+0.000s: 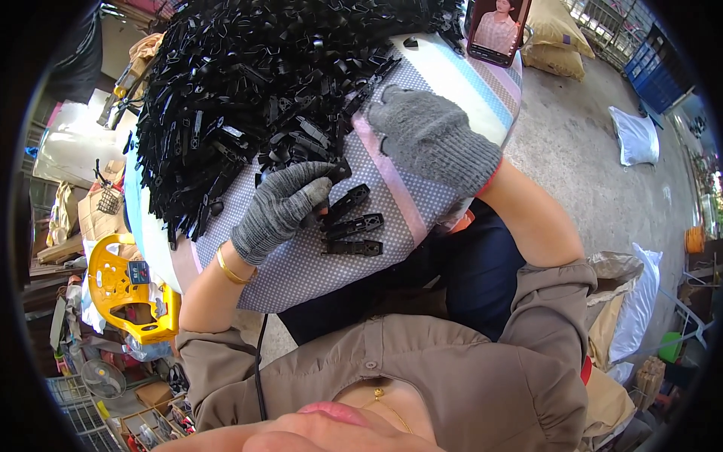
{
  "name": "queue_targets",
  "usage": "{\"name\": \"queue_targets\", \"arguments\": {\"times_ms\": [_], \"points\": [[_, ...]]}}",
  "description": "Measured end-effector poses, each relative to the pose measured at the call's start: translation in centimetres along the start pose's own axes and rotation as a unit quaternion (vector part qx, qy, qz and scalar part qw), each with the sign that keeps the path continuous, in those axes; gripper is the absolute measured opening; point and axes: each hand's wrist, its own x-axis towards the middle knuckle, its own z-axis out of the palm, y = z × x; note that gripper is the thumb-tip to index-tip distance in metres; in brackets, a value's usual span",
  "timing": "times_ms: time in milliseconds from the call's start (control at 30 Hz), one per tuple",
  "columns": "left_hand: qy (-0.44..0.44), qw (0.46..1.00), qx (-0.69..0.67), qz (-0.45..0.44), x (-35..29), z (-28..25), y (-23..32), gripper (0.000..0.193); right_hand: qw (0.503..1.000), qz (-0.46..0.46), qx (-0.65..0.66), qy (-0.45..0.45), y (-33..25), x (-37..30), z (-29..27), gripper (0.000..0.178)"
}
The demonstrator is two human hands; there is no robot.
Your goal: The recorder is sorting and assembling small black plastic components on a white table.
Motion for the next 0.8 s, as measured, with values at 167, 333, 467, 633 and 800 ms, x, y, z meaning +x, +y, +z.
{"name": "queue_targets", "arguments": {"times_ms": [167,333,467,633,800], "points": [[0.008,1.000,0.008,0.000,0.0,0.2,0.0,0.032,0.995,0.020,-0.095,0.031,0.9,-1.6,-0.1,0.025],[0.009,1.000,0.021,0.016,-0.2,0.2,0.2,0.032,0.995,0.070,-0.070,0.010,1.8,-1.3,-0.8,0.020],[0.021,0.999,-0.020,0.043,-0.1,0.4,-0.4,0.032,0.918,0.147,0.362,0.070,0.3,-0.8,-0.3,0.016],[0.036,0.998,0.015,0.039,-0.2,0.7,0.1,0.029,0.672,0.149,0.725,0.001,-1.5,-0.8,1.0,0.024],[0.060,0.994,0.003,0.086,0.1,0.6,-1.1,0.028,0.690,0.192,0.698,-0.015,-3.2,-0.5,0.7,0.024]]}}
